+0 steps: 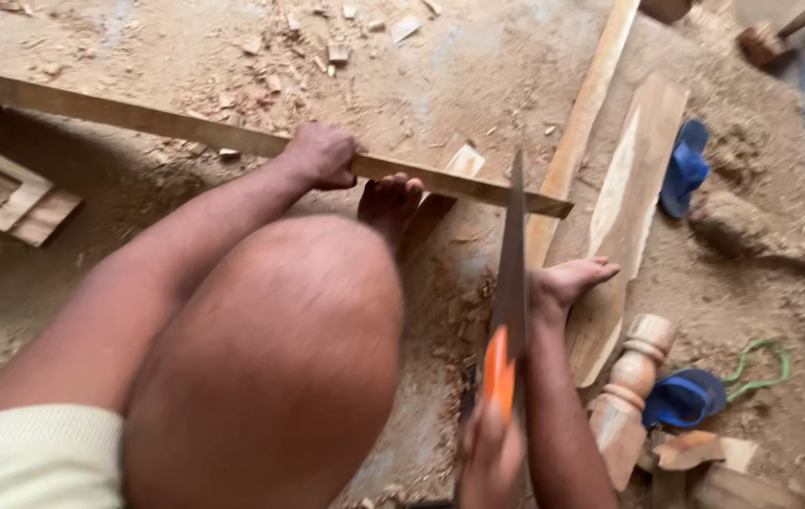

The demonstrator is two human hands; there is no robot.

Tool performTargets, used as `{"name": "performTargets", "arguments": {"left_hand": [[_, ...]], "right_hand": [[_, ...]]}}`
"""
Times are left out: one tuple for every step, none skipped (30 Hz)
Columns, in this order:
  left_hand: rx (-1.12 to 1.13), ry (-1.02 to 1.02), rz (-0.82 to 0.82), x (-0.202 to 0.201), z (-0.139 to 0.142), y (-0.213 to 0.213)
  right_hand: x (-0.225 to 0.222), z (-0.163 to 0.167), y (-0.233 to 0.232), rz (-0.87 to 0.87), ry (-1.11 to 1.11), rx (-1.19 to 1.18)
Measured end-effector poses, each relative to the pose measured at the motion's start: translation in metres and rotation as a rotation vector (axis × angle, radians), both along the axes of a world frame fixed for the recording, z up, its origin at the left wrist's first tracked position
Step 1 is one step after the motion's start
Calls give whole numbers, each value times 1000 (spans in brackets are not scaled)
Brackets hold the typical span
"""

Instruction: The person sits on the workshop floor and saws a long wooden plank with a hand saw, steadying the plank with one hand and foot while cutting. They reposition the plank and continue sawing along the marked line.

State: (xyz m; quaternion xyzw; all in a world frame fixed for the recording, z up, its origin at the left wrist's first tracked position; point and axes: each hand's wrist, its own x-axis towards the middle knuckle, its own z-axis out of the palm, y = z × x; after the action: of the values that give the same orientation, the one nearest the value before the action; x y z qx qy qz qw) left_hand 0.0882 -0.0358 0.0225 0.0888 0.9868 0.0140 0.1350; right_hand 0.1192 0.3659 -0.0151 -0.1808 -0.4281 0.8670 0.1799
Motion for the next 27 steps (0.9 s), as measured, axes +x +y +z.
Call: {"name": "performTargets", "arguments": {"left_hand": [[-24,-44,15,1,-1,-1],[-30,-52,21,1,-2,-1],[-32,-57,20,2,-2,-1],[-36,-53,16,1,-3,-1],[-44,-49,15,1,-3,-1],[-47,-42,15,1,-1,-1],[-49,-30,18,0,0,-1],[-24,-25,33,0,2,-1],[0,-26,36,-1,3,-1],[24,-17,32,-2,3,-2],[46,15,21,-4,4,-2],[70,36,18,-4,3,-2],[92,50,20,-2,2,-2],[63,5,36,-2,1,-3],[40,-29,45,-1,-1,-3],[21,-69,59,0,0,-2],[29,-31,49,2,-2,-2],[40,8,29,4,-1,-2],[57,62,13,4,0,-1],[52,48,19,4,2,-1],[41,28,29,5,4,-2],[40,16,37,5,6,-2],[79,52,25,5,7,-3],[107,71,9,5,7,-4],[137,87,-14,6,7,-5],[156,82,-4,7,6,-5],[174,93,8,5,5,-6]], "right_hand": [[-7,1,1,-38,31,-24],[-8,0,-1,-54,36,-25],[-10,1,-5,-53,33,-11],[-8,-3,-9,-23,15,7],[-6,-4,-16,28,-23,39],[-2,-7,-22,146,-117,104],[1,-7,-27,231,-160,131],[4,-8,-32,262,-173,135],[3,-6,-33,204,-143,115],[1,-3,-34,154,-118,100],[-6,3,-30,26,-16,0],[-12,7,-28,-45,40,-95],[-19,16,-23,-112,89,-216],[-26,19,-20,-159,128,-315],[-33,26,-14,-183,162,-457],[-36,30,-14,-154,121,-272],[-36,33,-12,-127,61,-90],[-34,34,-13,-107,2,96],[-29,32,-13,-94,-21,101],[-23,30,-17,-75,-37,104],[-14,27,-22,-80,-12,48],[-8,25,-26,-70,15,7],[-1,22,-30,-39,23,-14],[1,21,-32,50,-40,41],[3,19,-32,165,-124,118],[-2,19,-31,211,-167,144],[-6,20,-29,149,-88,48]]}}
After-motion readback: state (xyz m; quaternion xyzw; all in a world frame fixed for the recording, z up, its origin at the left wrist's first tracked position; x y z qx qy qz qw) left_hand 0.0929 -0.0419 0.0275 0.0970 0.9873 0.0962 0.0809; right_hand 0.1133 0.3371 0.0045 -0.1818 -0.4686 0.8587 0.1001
